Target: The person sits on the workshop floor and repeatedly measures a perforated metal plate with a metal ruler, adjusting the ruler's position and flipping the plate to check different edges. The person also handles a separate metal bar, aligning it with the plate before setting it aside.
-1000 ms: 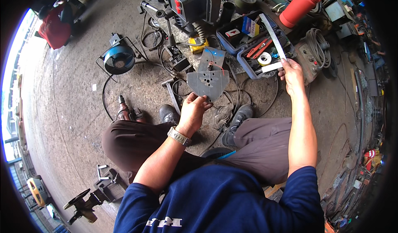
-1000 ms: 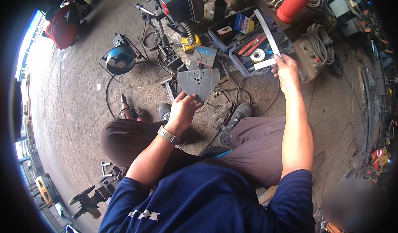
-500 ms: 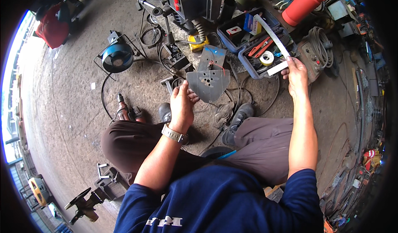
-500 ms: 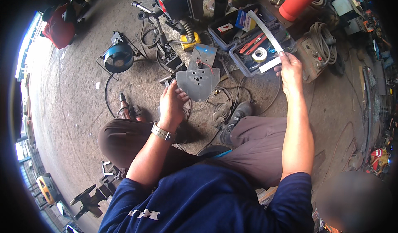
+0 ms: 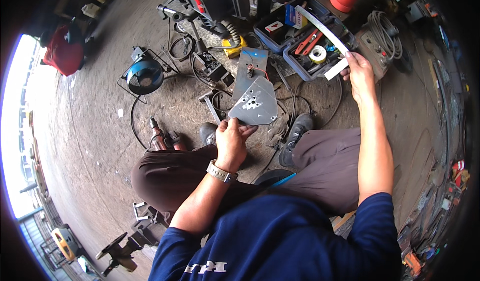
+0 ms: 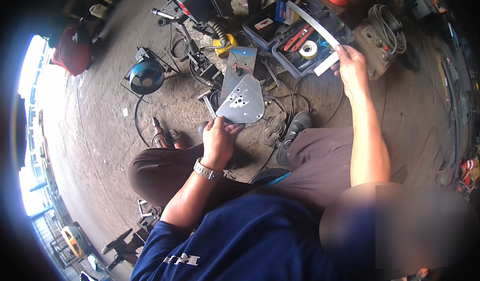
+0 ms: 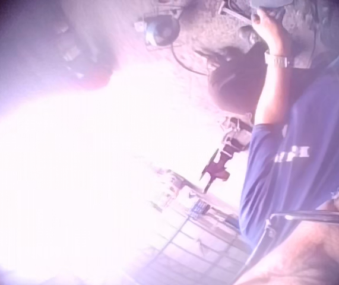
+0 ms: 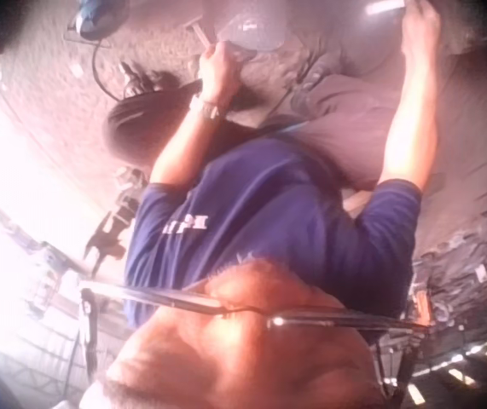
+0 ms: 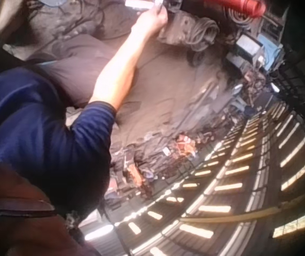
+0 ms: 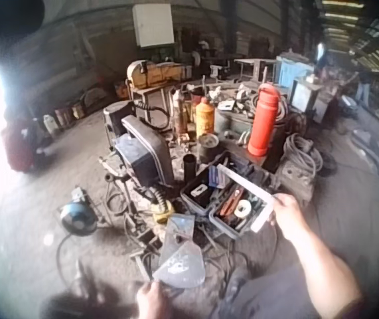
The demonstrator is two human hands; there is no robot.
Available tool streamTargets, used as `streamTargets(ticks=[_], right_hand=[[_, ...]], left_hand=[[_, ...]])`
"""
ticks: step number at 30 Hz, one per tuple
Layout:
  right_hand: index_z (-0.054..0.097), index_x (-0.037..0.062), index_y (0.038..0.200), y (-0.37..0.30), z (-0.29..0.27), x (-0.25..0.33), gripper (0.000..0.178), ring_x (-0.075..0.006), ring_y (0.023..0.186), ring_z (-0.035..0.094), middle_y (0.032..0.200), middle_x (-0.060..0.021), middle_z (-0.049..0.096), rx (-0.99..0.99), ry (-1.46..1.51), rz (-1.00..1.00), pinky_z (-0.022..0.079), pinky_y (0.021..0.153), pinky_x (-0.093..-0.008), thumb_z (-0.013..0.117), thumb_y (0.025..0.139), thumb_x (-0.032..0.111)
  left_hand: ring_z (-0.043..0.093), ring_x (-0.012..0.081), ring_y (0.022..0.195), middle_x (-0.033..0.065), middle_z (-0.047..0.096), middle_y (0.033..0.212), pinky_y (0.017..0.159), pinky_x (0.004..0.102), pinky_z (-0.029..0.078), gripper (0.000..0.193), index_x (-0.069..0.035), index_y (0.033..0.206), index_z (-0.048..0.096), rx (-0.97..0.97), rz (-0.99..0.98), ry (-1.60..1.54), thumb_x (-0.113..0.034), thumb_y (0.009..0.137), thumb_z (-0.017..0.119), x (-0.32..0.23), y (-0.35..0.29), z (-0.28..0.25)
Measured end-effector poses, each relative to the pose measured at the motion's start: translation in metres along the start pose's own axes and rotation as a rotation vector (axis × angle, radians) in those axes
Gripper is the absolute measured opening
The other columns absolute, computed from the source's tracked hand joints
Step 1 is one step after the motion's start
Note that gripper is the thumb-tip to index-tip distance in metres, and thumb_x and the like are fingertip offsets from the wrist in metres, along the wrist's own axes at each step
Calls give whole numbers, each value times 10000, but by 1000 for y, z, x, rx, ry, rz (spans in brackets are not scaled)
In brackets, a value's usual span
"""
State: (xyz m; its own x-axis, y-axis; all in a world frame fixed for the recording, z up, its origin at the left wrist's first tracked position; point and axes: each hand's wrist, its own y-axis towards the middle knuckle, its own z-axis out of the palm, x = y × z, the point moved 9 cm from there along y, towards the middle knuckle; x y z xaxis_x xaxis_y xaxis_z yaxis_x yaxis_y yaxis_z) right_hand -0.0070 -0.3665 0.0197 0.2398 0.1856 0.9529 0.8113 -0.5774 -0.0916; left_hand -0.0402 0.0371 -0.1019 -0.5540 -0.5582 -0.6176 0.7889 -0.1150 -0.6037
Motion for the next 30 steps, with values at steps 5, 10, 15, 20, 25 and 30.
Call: streamTargets(ticks=[5,10,15,20,25,30], right_hand=[[686,-25,1042,0,-2,7,263,-83,588,579,766,-34,653,-33,12,-27,451,509,-243,577,1000,210],[689,-17,1048,1,-5,10,260,-77,593,579,784,-32,658,-43,-17,-27,461,516,-245,572,1000,210],[675,4,1067,1,-8,9,261,-59,592,558,773,-4,630,-46,0,-30,441,509,-220,561,1017,234],[666,14,1080,1,-8,9,265,-51,590,542,763,11,609,-40,28,-19,429,510,-210,557,1025,248],[670,0,1079,0,-1,12,272,-62,589,554,771,-4,625,-22,-17,-28,435,508,-222,569,1014,244],[689,-9,1054,6,1,5,264,-77,584,574,775,-30,659,-22,-5,-28,446,507,-243,578,1004,226]], left_hand=[[674,330,881,175,625,1031,923,510,557,191,24,1074,514,170,-229,-128,4,883,517,19,-8,24],[629,342,1112,143,657,1121,986,500,513,314,-9,1201,549,546,-398,-79,-15,895,619,39,-13,55],[562,331,1219,125,610,1254,1151,509,347,465,-59,1331,499,454,-387,-169,4,893,642,65,-37,60],[527,315,1263,117,569,1289,1159,487,343,491,-104,1373,438,332,-292,-215,16,925,602,72,-31,59],[607,191,1073,39,622,1143,1002,359,468,338,-93,1221,530,201,-171,-179,-38,921,673,68,-6,70],[579,321,1209,146,564,1267,1071,448,440,370,4,1306,463,299,-189,-17,-92,979,608,76,-1,89]])
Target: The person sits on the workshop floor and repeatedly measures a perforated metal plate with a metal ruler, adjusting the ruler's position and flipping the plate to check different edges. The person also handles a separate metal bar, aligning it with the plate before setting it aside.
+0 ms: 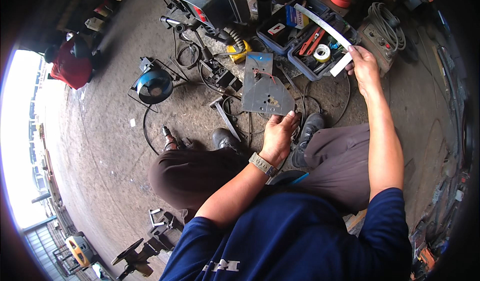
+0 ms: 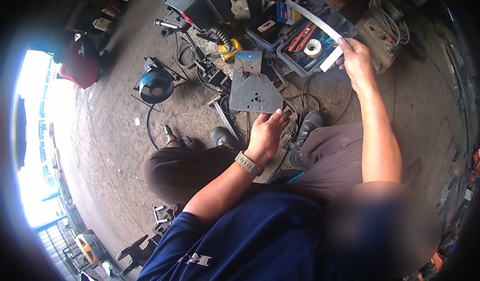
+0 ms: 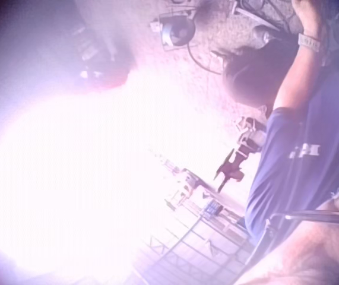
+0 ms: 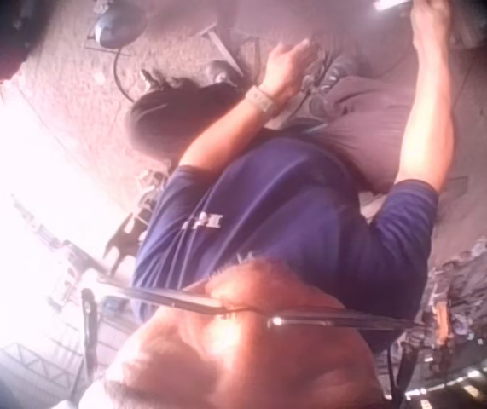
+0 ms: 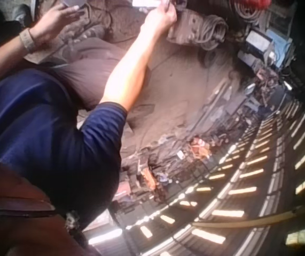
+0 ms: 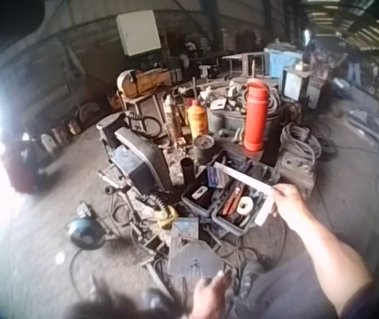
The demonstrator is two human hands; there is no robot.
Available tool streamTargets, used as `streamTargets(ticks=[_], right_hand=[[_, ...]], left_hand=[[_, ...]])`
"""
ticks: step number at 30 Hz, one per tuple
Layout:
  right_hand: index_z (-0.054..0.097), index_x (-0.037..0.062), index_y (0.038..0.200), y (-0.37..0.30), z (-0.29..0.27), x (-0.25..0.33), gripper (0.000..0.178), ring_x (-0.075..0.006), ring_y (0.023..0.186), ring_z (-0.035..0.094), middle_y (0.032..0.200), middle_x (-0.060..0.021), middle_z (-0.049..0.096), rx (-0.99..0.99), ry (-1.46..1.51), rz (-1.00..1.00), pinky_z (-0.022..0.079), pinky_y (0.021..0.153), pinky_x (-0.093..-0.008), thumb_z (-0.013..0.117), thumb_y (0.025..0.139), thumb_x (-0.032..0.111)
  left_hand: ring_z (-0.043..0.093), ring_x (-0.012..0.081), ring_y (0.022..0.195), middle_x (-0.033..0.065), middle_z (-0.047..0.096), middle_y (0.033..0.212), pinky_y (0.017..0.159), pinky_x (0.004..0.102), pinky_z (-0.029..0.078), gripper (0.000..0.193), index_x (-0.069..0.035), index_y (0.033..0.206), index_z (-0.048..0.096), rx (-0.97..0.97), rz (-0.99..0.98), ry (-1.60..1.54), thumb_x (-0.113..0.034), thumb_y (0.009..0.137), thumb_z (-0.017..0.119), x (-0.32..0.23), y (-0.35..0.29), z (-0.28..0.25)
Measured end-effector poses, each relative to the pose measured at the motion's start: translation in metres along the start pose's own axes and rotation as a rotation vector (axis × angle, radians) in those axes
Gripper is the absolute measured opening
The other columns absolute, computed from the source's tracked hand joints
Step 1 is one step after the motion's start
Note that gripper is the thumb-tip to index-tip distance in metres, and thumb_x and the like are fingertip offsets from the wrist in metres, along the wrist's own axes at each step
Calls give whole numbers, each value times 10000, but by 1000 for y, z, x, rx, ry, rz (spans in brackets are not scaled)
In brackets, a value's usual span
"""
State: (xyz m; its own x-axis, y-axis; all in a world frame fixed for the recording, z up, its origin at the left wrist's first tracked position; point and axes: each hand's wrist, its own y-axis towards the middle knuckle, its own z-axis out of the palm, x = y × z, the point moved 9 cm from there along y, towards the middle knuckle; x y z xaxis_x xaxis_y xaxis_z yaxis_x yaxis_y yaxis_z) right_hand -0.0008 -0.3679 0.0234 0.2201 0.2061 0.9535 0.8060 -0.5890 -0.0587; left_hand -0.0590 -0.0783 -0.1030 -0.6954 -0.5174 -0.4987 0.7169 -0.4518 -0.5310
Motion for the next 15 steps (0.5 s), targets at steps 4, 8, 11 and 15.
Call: streamTargets(ticks=[4,8,11,15], right_hand=[[687,-9,1060,2,-1,-4,262,-78,585,574,782,-28,661,-5,20,17,446,509,-239,581,1005,225],[685,-9,1064,2,-3,-2,261,-80,588,577,789,-29,662,-22,25,13,448,511,-235,587,1002,225],[677,-2,1069,1,1,0,258,-73,592,568,782,-17,648,-27,23,20,444,512,-227,585,1006,231],[666,16,1068,0,5,3,247,-59,602,551,766,9,620,-18,-3,23,436,517,-212,576,1014,240]], left_hand=[[616,323,1153,176,576,1234,1018,437,487,396,60,1286,450,43,-69,58,-129,981,618,1,6,3],[635,314,1113,177,605,1178,985,425,508,414,90,1248,479,46,-110,91,-172,973,644,1,8,2],[645,302,1083,170,622,1143,974,417,510,399,92,1213,524,70,-105,121,-191,967,659,1,14,2],[650,292,1070,177,639,1142,966,408,510,403,112,1190,542,59,-110,157,-202,968,661,4,18,-1]])
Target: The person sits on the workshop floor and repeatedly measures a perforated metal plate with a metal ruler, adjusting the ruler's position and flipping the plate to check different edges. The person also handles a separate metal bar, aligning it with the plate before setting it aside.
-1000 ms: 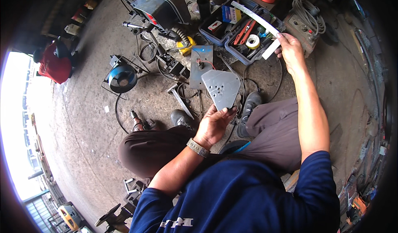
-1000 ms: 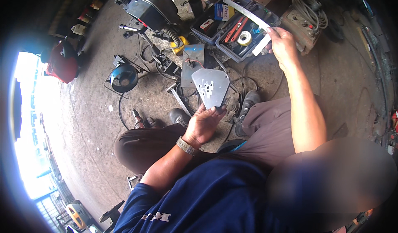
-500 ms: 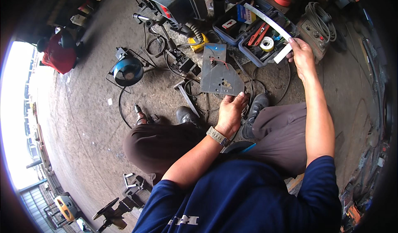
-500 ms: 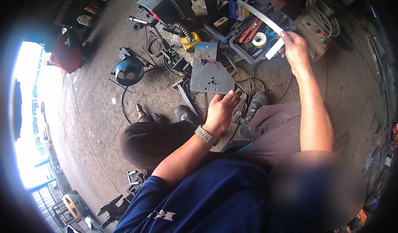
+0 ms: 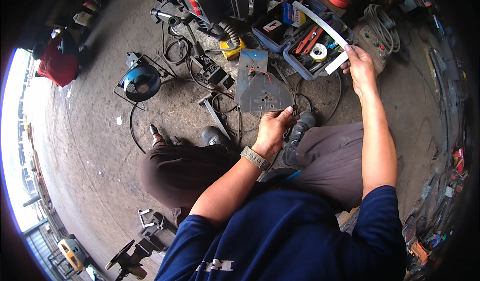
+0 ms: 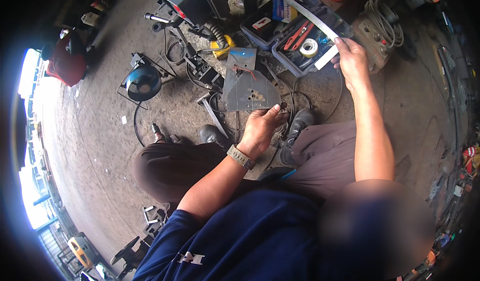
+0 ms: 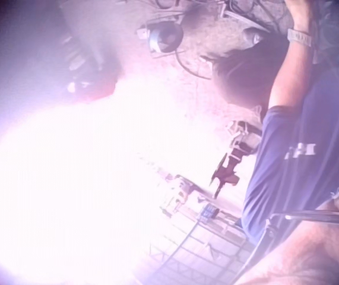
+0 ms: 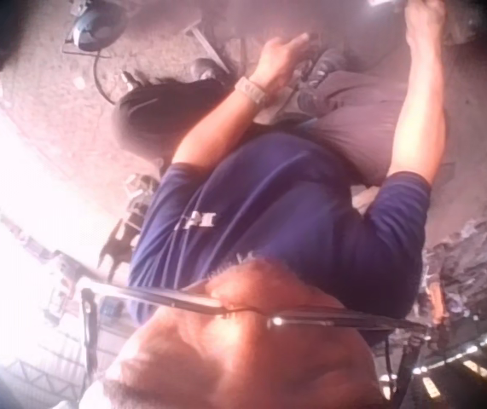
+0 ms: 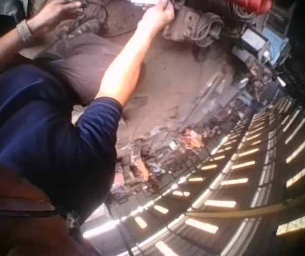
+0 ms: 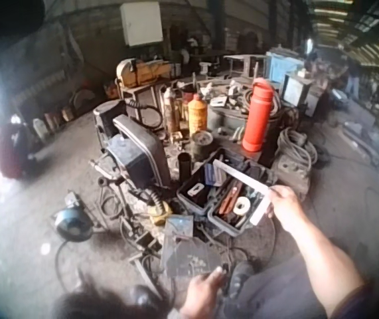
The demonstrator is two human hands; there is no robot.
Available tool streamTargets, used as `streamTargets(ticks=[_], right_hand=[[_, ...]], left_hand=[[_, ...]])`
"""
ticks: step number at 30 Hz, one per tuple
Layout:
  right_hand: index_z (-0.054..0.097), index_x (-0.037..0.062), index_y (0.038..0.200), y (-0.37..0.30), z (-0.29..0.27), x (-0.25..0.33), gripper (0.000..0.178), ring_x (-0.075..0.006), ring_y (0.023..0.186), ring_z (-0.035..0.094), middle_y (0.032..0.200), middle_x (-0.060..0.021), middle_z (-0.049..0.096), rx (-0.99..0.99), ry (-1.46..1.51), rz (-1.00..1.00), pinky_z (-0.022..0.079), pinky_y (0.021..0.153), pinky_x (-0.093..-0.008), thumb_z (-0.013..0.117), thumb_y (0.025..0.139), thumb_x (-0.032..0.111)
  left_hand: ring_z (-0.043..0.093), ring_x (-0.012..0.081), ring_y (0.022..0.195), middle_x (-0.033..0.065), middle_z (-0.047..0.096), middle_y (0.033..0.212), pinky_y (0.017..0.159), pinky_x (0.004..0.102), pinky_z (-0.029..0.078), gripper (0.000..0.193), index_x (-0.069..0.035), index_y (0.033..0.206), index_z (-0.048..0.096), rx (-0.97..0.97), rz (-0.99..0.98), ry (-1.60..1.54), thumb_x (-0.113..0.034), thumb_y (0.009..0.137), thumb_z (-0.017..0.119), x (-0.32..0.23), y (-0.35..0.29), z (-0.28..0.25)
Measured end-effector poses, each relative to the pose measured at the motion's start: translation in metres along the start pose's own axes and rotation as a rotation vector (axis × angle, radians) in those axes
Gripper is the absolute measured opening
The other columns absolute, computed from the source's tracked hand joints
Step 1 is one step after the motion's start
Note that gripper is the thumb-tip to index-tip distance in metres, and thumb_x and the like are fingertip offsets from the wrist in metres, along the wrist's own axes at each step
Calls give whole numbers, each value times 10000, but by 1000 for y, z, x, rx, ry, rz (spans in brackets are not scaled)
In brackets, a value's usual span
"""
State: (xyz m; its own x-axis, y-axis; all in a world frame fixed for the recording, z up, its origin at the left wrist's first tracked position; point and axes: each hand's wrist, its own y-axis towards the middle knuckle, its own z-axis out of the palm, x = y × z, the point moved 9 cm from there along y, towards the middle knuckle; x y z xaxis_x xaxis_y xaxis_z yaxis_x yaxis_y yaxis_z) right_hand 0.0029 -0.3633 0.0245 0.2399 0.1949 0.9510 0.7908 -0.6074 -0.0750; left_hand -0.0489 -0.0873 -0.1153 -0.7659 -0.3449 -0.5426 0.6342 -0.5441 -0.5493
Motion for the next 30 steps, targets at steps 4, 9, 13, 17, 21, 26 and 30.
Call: streamTargets(ticks=[4,9,13,17,21,26,30], right_hand=[[665,15,1065,-1,1,2,245,-62,605,555,770,6,623,-18,0,8,437,519,-213,574,1015,237],[664,14,1067,-2,3,5,245,-62,605,556,772,4,623,2,8,0,440,520,-214,571,1017,236],[660,12,1074,-2,1,4,251,-62,603,553,767,5,618,-2,-24,-2,441,522,-215,570,1019,240],[684,-22,1066,0,-2,2,277,-85,581,581,803,-40,665,-2,-8,-25,453,509,-238,581,1004,228],[685,-22,1061,-2,-4,2,272,-84,582,580,806,-40,666,5,2,-33,455,509,-238,577,1006,222],[687,-13,1055,-2,-6,-1,258,-83,582,574,805,-36,666,0,15,-29,456,506,-238,580,1005,217],[690,-2,1050,-2,-10,-5,249,-81,582,573,795,-30,663,-2,23,-23,456,504,-237,581,1006,217]], left_hand=[[662,256,1003,145,649,1081,894,381,532,310,75,1130,570,32,-20,-50,-178,972,652,0,0,-1],[606,339,1170,217,599,1199,1006,454,483,450,153,1222,474,104,-10,-116,-195,984,630,-2,-5,-1],[595,349,1186,204,581,1214,1016,472,476,420,125,1221,476,78,-52,-127,-194,989,620,-5,-6,-1],[606,343,1169,179,585,1194,1024,472,476,387,91,1220,471,63,-19,-131,-189,993,613,-6,-3,-4],[617,332,1149,164,586,1172,1025,465,484,368,64,1214,440,4,15,-184,-173,992,612,-9,-8,1],[655,286,1081,183,614,1153,965,399,530,342,78,1206,471,-49,62,-221,-164,1001,598,-3,-15,-4],[675,265,1041,180,634,1135,951,377,544,323,80,1205,501,-85,93,-254,-162,1008,586,-6,-22,-6]])
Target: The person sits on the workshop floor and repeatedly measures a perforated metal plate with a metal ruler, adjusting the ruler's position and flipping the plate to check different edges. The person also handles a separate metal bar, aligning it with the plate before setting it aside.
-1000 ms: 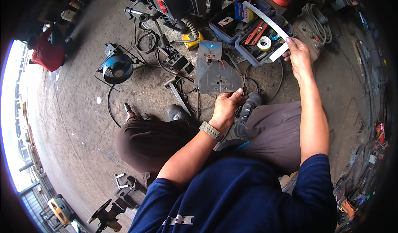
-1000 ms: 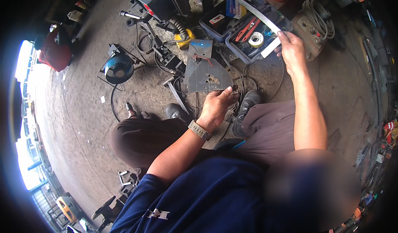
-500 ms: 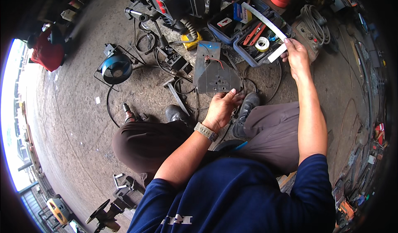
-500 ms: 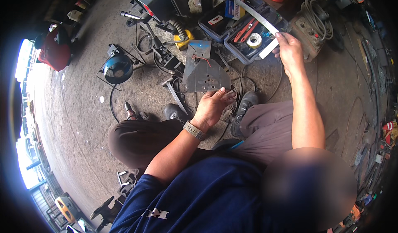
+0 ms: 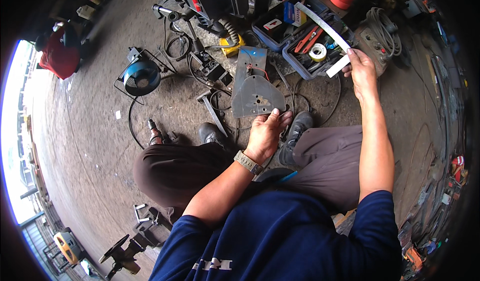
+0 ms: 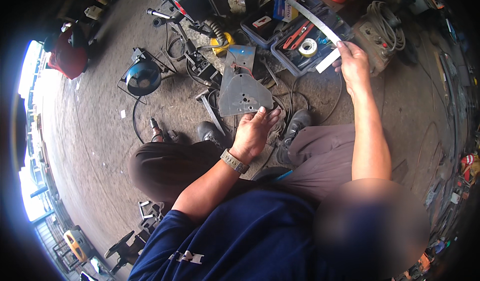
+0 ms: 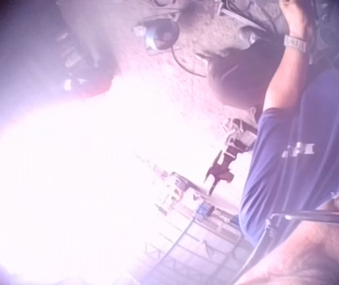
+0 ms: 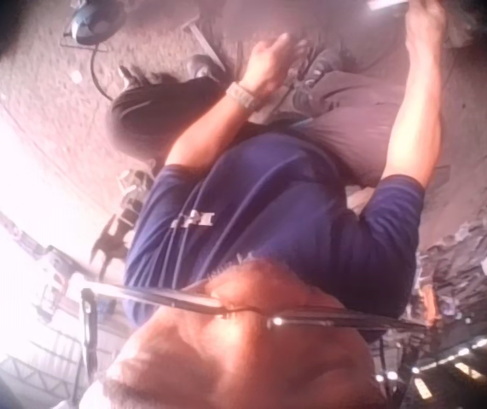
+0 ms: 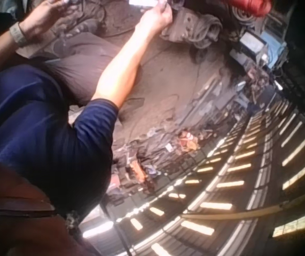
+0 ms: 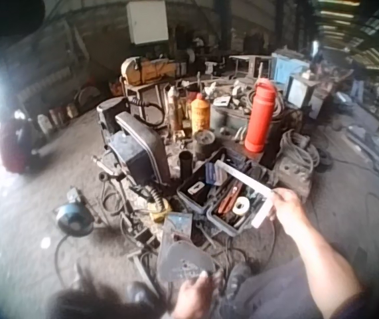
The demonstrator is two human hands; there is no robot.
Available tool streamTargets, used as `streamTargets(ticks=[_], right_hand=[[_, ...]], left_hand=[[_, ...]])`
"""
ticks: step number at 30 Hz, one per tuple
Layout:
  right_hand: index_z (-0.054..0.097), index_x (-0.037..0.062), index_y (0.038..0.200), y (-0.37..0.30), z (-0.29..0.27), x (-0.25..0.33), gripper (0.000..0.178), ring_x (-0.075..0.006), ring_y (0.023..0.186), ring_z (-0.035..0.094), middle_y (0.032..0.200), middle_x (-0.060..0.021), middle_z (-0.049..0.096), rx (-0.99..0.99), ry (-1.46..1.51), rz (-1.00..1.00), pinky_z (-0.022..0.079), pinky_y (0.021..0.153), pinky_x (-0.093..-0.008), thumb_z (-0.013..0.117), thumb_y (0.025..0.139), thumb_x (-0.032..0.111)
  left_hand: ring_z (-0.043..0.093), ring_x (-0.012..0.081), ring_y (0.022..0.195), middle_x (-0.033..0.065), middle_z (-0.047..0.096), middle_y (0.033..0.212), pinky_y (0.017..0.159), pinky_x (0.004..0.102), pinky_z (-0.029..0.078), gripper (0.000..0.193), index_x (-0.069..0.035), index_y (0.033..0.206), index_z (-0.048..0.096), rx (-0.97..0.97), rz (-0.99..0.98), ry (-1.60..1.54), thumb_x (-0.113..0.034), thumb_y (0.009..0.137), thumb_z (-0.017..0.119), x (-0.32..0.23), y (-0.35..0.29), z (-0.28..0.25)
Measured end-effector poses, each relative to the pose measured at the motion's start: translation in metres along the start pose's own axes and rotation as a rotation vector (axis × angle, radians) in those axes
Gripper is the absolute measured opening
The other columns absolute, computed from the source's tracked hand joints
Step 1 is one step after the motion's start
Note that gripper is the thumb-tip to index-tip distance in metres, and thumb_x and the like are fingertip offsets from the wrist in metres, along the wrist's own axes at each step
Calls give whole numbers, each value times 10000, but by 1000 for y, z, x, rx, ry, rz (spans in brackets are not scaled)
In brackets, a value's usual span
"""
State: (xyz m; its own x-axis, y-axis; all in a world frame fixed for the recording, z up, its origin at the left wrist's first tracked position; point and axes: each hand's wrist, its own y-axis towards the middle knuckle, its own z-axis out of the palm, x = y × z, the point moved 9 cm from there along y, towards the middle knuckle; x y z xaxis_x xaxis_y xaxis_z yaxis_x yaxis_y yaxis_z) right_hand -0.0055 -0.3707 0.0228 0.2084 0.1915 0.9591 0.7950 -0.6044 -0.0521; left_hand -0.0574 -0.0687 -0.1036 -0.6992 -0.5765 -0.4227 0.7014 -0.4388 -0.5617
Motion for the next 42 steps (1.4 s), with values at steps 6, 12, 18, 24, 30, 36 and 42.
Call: streamTargets(ticks=[6,12,18,24,30,36,42], right_hand=[[696,8,1037,-4,0,2,238,-81,584,572,780,-23,657,-1,6,0,455,507,-236,587,1004,217],[685,1,1046,-1,1,-1,237,-84,592,573,773,-26,651,7,26,7,455,519,-235,587,1005,212],[671,-12,1067,-1,9,3,243,-83,592,576,777,-31,649,17,31,13,454,524,-231,580,1008,206],[671,-14,1070,-1,11,6,248,-77,596,575,781,-30,650,11,12,21,451,526,-225,579,1008,208],[670,-13,1077,2,14,6,251,-79,594,575,787,-31,650,8,8,14,450,526,-223,580,1006,210],[660,-15,1083,3,15,6,255,-80,603,578,797,-31,648,10,-20,14,457,530,-226,577,1011,215],[670,-22,1077,4,14,4,260,-84,600,581,786,-37,649,15,-26,0,461,528,-231,587,1004,213]], left_hand=[[677,272,1035,167,634,1112,919,373,553,330,76,1201,506,26,-42,62,-169,1002,600,2,4,-10],[645,317,1124,160,624,1084,999,426,502,309,89,1128,506,100,-36,73,-184,1008,587,-4,1,0],[629,322,1147,242,639,1140,1026,441,475,412,137,1166,488,116,-62,133,-212,991,619,-2,2,-3],[621,343,1151,260,627,1147,1017,464,477,447,161,1195,471,114,-95,117,-200,985,627,-2,2,-2],[617,360,1155,249,606,1186,996,488,484,453,143,1211,483,108,-75,98,-196,966,658,-4,3,-1],[604,364,1177,231,610,1196,1005,478,480,490,147,1255,475,116,-93,93,-203,966,659,-2,3,-1],[604,347,1174,229,611,1197,1020,460,467,488,164,1254,482,137,-121,121,-197,972,649,1,3,-1]])
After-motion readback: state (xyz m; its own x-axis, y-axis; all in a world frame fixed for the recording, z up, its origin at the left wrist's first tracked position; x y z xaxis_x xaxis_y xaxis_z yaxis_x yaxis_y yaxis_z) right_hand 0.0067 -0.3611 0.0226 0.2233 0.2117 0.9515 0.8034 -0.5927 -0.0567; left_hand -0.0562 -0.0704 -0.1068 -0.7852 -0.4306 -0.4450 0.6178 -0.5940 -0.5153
